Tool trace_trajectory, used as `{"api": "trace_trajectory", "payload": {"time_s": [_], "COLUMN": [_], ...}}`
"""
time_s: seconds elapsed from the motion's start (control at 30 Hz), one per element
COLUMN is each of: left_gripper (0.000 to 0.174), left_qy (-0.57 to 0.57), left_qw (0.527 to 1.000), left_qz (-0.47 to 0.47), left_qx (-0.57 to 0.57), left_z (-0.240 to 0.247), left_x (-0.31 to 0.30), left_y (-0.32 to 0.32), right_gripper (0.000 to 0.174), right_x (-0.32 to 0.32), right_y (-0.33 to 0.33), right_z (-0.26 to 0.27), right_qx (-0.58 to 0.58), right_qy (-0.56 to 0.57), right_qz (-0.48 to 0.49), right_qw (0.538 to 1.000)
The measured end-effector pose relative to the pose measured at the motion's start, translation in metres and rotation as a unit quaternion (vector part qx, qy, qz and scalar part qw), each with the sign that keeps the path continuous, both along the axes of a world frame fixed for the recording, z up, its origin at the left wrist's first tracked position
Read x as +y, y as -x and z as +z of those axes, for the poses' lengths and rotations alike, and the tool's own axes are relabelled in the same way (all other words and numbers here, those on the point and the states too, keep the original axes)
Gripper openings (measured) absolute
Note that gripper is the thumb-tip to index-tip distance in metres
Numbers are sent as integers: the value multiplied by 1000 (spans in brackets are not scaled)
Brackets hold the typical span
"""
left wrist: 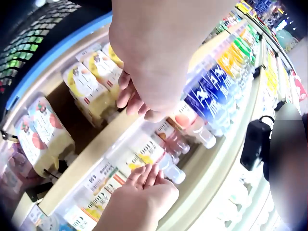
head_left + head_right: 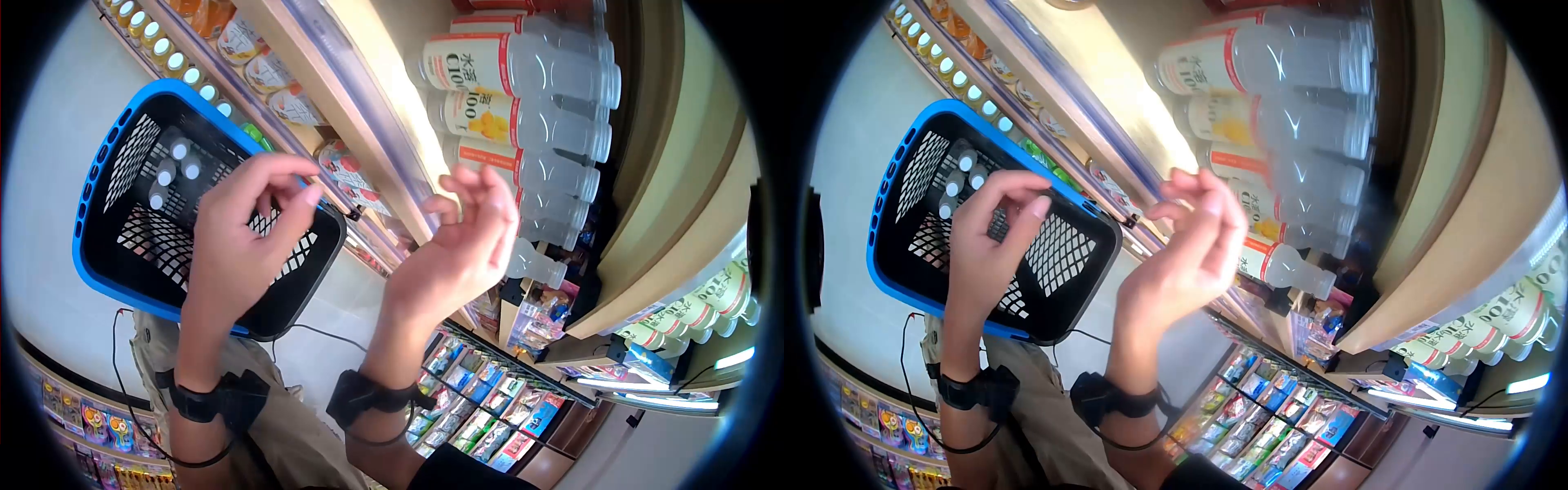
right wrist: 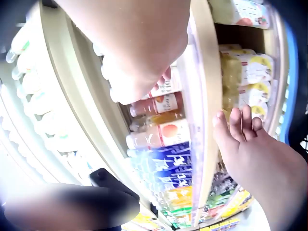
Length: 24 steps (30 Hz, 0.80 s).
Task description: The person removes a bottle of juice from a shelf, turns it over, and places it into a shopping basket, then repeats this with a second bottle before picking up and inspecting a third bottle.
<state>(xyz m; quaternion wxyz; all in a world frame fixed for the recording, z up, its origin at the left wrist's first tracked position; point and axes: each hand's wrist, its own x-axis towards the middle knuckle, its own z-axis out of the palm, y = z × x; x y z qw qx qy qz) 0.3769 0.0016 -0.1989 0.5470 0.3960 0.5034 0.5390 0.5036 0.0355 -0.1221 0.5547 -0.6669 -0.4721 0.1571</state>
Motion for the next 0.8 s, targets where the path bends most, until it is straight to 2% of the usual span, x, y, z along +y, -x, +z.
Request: {"api": "trace_trajectory", "payload": {"time_s": [0.07,0.2,0.27,0.4,0.47,0.57,0.63,0.67,0.8], "left_gripper": [18,23,23,27,28,24,26,26,27], "left_qy": [-72,-223,-252,-295,-300,-314,-331,-326,-307], "left_qw": [997,968,958,940,934,901,871,871,865], "left_qz": [16,-25,-56,-97,-104,-171,-177,-182,-198], "left_qx": [32,115,124,145,163,244,317,319,345], "left_z": [14,20,21,31,34,35,36,36,40], "left_x": [12,19,16,21,27,32,31,30,26], "left_y": [-25,-77,-109,-159,-177,-193,-201,-206,-221], "right_gripper": [22,20,21,28,34,42,29,24,26], "right_x": [3,-23,-38,-44,-42,-40,-40,-41,-40], "right_y": [-18,-62,-87,-106,-107,-110,-113,-115,-133], "right_z": [7,2,2,1,5,9,15,18,25], "right_qx": [54,-10,-33,36,9,-40,-32,-27,48], "right_qy": [-21,-46,-45,-36,-36,-39,-16,-3,0], "right_qz": [-43,-190,-257,-277,-297,-325,-325,-324,-306], "right_qw": [997,981,965,959,954,944,945,946,951]}}
